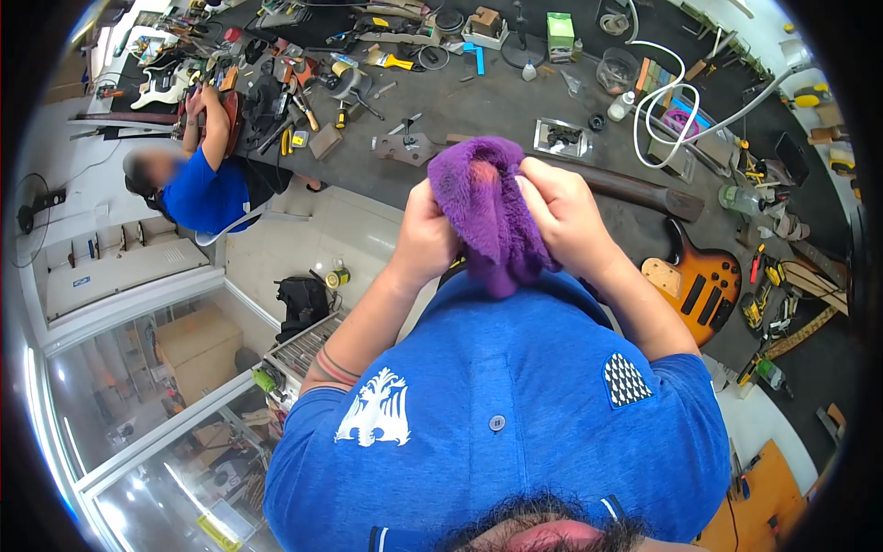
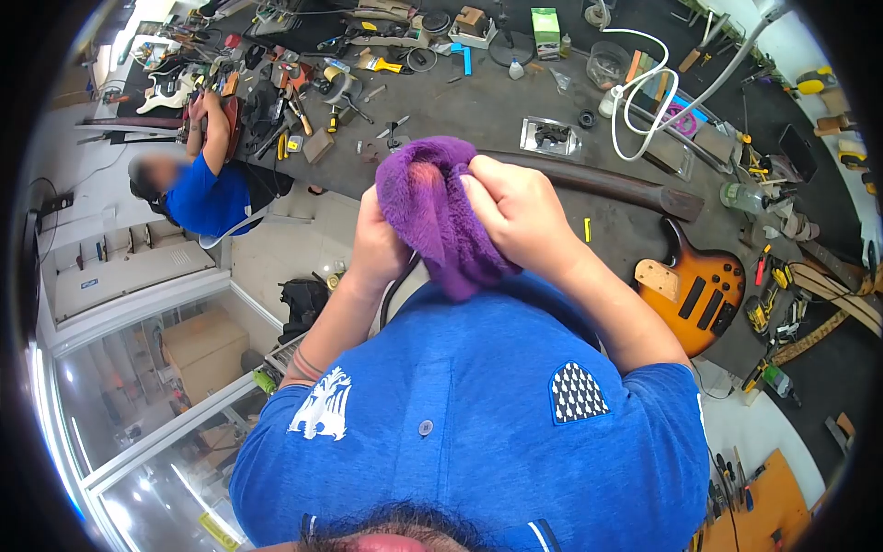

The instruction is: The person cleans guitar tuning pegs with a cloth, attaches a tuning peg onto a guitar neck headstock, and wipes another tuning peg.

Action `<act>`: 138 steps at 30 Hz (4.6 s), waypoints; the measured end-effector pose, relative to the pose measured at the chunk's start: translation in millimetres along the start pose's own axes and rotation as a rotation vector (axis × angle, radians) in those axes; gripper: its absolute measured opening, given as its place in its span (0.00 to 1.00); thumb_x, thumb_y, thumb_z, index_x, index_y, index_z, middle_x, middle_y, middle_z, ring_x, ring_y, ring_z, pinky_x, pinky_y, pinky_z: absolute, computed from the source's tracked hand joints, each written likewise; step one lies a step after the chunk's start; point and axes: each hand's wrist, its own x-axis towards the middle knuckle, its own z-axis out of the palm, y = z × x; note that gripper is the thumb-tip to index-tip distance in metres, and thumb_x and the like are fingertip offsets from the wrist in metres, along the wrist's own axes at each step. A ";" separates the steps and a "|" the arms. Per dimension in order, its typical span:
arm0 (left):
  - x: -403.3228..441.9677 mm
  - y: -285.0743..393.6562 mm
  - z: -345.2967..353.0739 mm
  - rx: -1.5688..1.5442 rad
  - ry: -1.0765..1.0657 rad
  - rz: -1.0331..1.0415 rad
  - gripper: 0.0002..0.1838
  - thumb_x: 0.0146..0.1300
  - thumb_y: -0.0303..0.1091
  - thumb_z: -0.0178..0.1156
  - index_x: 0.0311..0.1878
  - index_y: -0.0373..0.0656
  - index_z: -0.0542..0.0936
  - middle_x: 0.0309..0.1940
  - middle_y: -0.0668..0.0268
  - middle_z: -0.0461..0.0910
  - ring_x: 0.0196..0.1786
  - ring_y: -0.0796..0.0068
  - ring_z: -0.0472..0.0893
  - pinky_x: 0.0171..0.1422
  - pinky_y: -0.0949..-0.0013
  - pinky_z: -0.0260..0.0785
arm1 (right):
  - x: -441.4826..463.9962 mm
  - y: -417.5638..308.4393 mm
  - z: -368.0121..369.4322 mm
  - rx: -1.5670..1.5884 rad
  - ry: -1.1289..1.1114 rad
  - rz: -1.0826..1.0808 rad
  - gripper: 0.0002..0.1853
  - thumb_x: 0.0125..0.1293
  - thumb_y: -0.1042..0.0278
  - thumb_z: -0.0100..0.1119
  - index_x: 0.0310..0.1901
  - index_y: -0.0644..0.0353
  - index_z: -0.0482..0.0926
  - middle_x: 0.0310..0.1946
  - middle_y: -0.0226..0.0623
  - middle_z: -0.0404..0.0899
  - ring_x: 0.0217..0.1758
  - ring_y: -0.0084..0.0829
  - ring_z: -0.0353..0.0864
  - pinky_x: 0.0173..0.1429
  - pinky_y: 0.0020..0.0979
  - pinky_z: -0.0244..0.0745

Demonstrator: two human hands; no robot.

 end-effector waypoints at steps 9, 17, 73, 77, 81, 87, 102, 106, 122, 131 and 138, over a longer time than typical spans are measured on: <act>10.8 -3.3 6.8 0.089 0.016 0.074 0.16 0.74 0.24 0.60 0.63 0.34 0.81 0.54 0.61 0.87 0.54 0.73 0.86 0.62 0.66 0.80 | 1.9 -0.5 -0.2 -0.301 0.034 -0.271 0.14 0.71 0.63 0.64 0.30 0.58 0.72 0.23 0.42 0.77 0.29 0.48 0.81 0.37 0.46 0.74; -3.3 -12.9 4.2 -0.084 0.087 -0.015 0.17 0.75 0.21 0.56 0.64 0.34 0.80 0.56 0.60 0.86 0.57 0.70 0.86 0.64 0.65 0.79 | -2.8 10.5 2.6 0.021 0.094 0.015 0.14 0.76 0.66 0.59 0.34 0.64 0.71 0.25 0.51 0.73 0.29 0.54 0.77 0.35 0.46 0.71; -34.7 -13.3 -38.3 -0.304 -0.050 -0.221 0.16 0.75 0.23 0.59 0.63 0.37 0.81 0.54 0.59 0.86 0.53 0.68 0.88 0.61 0.64 0.83 | -11.1 6.6 35.1 0.413 -0.122 0.039 0.10 0.80 0.72 0.48 0.53 0.65 0.79 0.45 0.39 0.82 0.50 0.36 0.83 0.57 0.34 0.76; -41.6 -31.2 -38.0 -0.336 0.102 -0.351 0.15 0.77 0.25 0.59 0.64 0.36 0.80 0.54 0.59 0.86 0.53 0.69 0.88 0.62 0.64 0.83 | -8.0 0.2 38.0 0.132 -0.083 -0.113 0.11 0.74 0.77 0.50 0.54 0.66 0.78 0.47 0.50 0.81 0.52 0.56 0.82 0.59 0.44 0.77; -42.4 -25.3 -31.7 -0.419 0.139 -0.332 0.14 0.77 0.26 0.60 0.63 0.37 0.81 0.53 0.61 0.86 0.54 0.71 0.87 0.63 0.65 0.82 | -14.8 3.4 53.5 0.342 0.011 0.085 0.09 0.80 0.72 0.49 0.51 0.66 0.77 0.42 0.42 0.82 0.46 0.37 0.83 0.55 0.39 0.78; -40.1 -33.6 -38.6 -0.197 -0.002 -0.110 0.14 0.74 0.24 0.63 0.61 0.38 0.82 0.52 0.63 0.87 0.54 0.74 0.86 0.63 0.67 0.80 | -9.3 6.7 53.7 1.124 -0.037 0.466 0.12 0.86 0.63 0.51 0.54 0.62 0.80 0.44 0.27 0.83 0.42 0.14 0.80 0.48 0.23 0.78; -31.7 3.8 -40.3 -0.107 -0.032 -0.144 0.20 0.71 0.21 0.64 0.66 0.37 0.81 0.56 0.63 0.87 0.56 0.76 0.86 0.64 0.67 0.80 | -21.8 9.5 37.2 0.996 -0.330 0.233 0.12 0.80 0.66 0.59 0.58 0.60 0.76 0.49 0.24 0.78 0.56 0.18 0.75 0.67 0.28 0.71; -36.2 0.5 -29.8 -0.122 0.027 -0.109 0.20 0.74 0.22 0.60 0.67 0.37 0.80 0.56 0.63 0.87 0.56 0.75 0.86 0.65 0.69 0.79 | -18.0 -9.2 30.9 0.794 -0.276 0.236 0.08 0.79 0.70 0.58 0.54 0.61 0.78 0.45 0.23 0.77 0.49 0.14 0.74 0.59 0.24 0.72; -39.2 -3.6 -18.3 0.016 0.083 0.052 0.11 0.81 0.23 0.52 0.60 0.35 0.80 0.52 0.62 0.86 0.53 0.78 0.85 0.61 0.70 0.79 | -35.4 -6.0 42.4 0.648 -0.239 0.213 0.07 0.81 0.67 0.55 0.51 0.61 0.77 0.40 0.23 0.73 0.45 0.15 0.70 0.51 0.24 0.71; -38.8 -4.1 -21.4 -0.306 0.171 0.014 0.17 0.82 0.25 0.52 0.70 0.40 0.75 0.59 0.61 0.84 0.57 0.71 0.86 0.65 0.67 0.80 | -28.3 -4.5 58.4 1.286 0.001 0.449 0.13 0.84 0.64 0.55 0.62 0.59 0.78 0.50 0.29 0.86 0.48 0.17 0.85 0.54 0.25 0.82; -35.7 -3.0 -33.6 -0.235 0.123 -0.068 0.20 0.82 0.28 0.55 0.73 0.41 0.74 0.60 0.61 0.84 0.58 0.71 0.86 0.64 0.66 0.82 | -31.6 -8.7 52.5 0.956 -0.157 0.276 0.13 0.81 0.69 0.56 0.62 0.62 0.78 0.57 0.31 0.79 0.62 0.21 0.76 0.71 0.30 0.71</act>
